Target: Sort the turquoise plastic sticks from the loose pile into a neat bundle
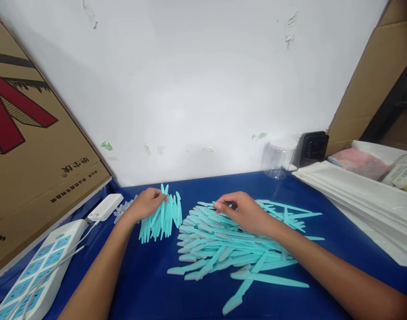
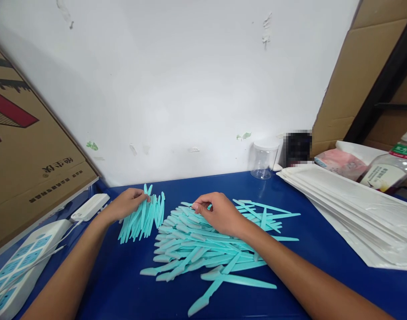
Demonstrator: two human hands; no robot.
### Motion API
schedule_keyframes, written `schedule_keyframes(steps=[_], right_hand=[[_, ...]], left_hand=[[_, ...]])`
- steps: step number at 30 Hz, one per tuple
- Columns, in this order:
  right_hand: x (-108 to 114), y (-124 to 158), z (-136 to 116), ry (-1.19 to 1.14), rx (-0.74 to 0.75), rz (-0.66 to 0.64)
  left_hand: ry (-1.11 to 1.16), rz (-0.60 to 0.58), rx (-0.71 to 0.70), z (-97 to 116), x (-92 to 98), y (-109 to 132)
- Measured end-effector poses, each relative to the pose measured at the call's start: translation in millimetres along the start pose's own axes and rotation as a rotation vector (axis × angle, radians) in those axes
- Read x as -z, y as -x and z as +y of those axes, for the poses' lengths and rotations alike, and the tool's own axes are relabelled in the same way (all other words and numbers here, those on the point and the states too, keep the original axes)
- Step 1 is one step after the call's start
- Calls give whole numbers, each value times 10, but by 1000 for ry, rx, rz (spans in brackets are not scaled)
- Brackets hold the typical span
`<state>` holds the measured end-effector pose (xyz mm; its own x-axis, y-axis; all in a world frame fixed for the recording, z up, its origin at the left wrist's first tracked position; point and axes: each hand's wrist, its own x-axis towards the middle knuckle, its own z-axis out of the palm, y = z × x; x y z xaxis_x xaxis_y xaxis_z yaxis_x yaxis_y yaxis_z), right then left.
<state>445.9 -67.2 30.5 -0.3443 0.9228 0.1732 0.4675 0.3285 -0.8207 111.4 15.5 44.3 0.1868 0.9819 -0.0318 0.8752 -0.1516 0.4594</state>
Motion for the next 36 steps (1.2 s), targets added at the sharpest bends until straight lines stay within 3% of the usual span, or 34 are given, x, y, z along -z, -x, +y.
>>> schedule_keyframes(steps=[11,18,26,36], right_hand=[[14,-7,23,32,11,-11],[43,-33,79,112,14,24],[114,-78,329,447,74,75],[84,-120,476,493,137,34]], left_hand=[[152,-129,101,-1,-28,21],[158,-105,126,16,-17,39],[155,-76,143,18,-22,62],[-134,13,165,37,9,99]])
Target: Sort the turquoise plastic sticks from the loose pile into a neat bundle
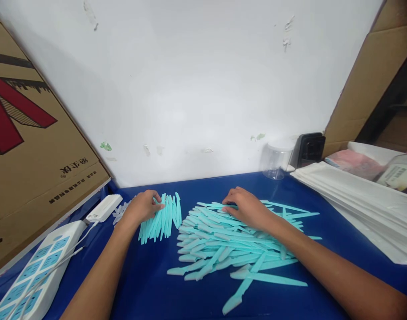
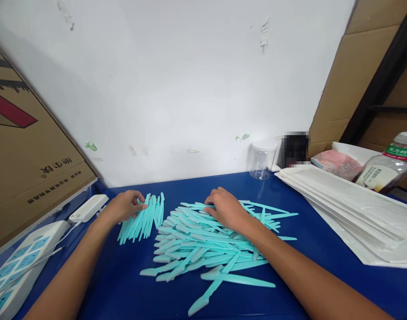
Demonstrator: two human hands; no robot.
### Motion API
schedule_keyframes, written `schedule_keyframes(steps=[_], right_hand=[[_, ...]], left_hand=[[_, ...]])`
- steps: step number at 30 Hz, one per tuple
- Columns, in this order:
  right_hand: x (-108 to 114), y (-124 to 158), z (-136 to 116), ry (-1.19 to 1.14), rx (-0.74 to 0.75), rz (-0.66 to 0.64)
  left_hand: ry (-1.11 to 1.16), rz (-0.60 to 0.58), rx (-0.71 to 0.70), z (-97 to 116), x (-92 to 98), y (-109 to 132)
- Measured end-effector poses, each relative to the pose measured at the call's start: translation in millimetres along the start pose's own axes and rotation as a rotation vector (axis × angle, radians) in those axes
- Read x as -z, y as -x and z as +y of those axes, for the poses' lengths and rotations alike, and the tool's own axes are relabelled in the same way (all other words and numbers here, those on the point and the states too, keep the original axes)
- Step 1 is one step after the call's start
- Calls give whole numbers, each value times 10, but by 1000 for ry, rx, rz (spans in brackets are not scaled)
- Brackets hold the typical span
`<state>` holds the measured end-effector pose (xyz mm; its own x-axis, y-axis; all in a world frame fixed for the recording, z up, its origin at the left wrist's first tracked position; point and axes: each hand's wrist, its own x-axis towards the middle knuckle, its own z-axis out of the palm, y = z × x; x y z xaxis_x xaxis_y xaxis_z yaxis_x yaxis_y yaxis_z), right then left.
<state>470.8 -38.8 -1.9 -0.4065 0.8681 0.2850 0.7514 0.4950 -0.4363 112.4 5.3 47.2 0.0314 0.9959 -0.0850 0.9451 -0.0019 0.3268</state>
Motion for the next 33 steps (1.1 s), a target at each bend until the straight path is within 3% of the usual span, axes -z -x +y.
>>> schedule_keyframes(steps=[8,17,20,25,33], right_hand=[[-36,-21,57,46,-77,-22],[-4,26,57,-17,-116,-45],[32,16,-19,-22,-152,-16],[81,1,-114,-115,-162,49],[128,20,-205,-191,-120,49]], left_hand=[[-206,227,-2,75,-6,24],[-116,415,-194,415,-190,132],[-28,397,-320,521,-284,170],[178,257,-579,677,-427,266],[239,140,-666,777,-451,345]])
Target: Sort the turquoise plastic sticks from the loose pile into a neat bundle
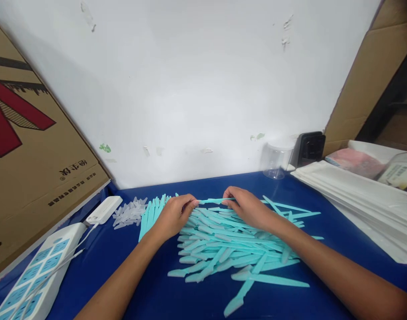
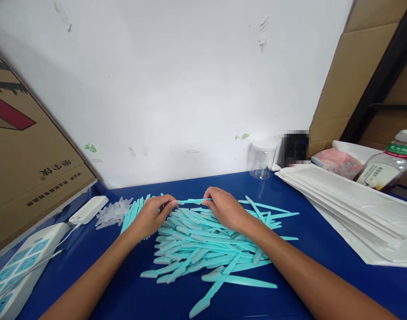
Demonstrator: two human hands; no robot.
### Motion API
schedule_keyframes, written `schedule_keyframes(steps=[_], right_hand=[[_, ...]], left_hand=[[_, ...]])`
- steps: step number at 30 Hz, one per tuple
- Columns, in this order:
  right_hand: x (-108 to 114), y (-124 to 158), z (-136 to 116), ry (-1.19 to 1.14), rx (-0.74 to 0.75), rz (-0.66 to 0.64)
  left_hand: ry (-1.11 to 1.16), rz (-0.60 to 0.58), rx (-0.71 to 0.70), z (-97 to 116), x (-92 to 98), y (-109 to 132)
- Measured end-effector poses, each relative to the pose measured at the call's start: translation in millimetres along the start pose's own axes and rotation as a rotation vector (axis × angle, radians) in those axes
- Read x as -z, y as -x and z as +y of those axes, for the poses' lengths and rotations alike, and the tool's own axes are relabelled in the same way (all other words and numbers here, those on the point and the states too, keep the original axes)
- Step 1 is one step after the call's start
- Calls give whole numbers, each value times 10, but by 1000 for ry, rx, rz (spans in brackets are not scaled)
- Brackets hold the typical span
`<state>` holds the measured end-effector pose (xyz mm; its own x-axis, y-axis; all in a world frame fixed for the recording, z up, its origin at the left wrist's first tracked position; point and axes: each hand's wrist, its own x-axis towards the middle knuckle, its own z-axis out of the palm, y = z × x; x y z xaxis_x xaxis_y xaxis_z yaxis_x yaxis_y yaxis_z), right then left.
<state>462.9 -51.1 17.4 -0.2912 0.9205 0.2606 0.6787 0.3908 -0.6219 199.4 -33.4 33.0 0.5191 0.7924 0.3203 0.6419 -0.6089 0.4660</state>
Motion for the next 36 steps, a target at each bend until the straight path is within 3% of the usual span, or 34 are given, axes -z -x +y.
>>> schedule_keyframes(steps=[5,8,12,16,22,36], right_hand=[[25,-9,13,-11,1,0],[25,-40,84,1,-63,64],[6,-78,139,-117,-86,128],[24,-56,15,-310,-48,21],[121,-11,-166,-488,-61,-70],[241,-22,-34,-567,-142,-323]], left_hand=[[63,40,65,-83,31,-14],[125,101,126,-161,55,-24],[335,94,181,-208,57,-33],[487,-25,158,-133,28,-23],[486,-181,108,-29,16,6],[580,-312,44,12,77,11]])
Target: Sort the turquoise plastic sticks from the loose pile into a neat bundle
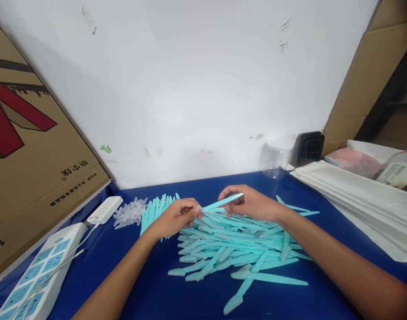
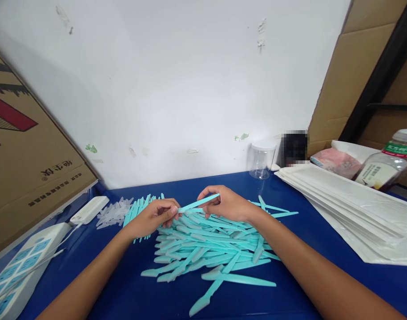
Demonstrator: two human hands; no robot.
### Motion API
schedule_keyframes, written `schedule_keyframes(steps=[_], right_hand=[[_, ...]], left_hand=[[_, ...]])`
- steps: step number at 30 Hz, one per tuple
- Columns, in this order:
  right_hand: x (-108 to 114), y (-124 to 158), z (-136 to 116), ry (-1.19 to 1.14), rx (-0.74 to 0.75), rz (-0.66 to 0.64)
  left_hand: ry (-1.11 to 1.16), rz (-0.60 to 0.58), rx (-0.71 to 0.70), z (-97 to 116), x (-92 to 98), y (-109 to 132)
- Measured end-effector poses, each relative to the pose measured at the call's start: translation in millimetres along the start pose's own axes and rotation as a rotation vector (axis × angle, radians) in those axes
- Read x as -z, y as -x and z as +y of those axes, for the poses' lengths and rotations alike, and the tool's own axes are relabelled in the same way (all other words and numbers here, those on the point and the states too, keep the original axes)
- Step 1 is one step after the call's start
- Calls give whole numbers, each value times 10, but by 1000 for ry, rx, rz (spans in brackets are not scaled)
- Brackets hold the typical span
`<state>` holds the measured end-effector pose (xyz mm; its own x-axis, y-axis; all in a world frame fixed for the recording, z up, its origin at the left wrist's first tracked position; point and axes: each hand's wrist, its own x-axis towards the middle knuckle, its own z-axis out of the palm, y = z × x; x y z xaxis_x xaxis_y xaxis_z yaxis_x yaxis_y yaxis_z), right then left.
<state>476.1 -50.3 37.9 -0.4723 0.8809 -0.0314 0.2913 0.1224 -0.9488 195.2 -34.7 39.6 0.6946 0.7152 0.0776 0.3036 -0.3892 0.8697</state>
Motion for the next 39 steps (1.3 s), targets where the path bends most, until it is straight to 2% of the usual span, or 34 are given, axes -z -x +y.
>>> schedule_keyframes(steps=[10,14,20,22,26,32,39], right_hand=[[6,28,-59,-49,-29,-63],[14,20,-95,-81,-23,-7],[36,23,-133,4,121,76],[21,16,-105,92,155,54],[-34,10,-60,227,198,-77],[-84,24,-60,141,182,-254],[-115,31,-83,141,185,-210]], left_hand=[[0,-86,50,5,-38,19],[-45,-37,55,28,-10,22],[-112,62,23,69,47,45],[-113,81,21,64,30,46],[-135,84,26,48,-28,33],[-134,54,16,67,-64,27],[-125,13,-2,164,-34,37]])
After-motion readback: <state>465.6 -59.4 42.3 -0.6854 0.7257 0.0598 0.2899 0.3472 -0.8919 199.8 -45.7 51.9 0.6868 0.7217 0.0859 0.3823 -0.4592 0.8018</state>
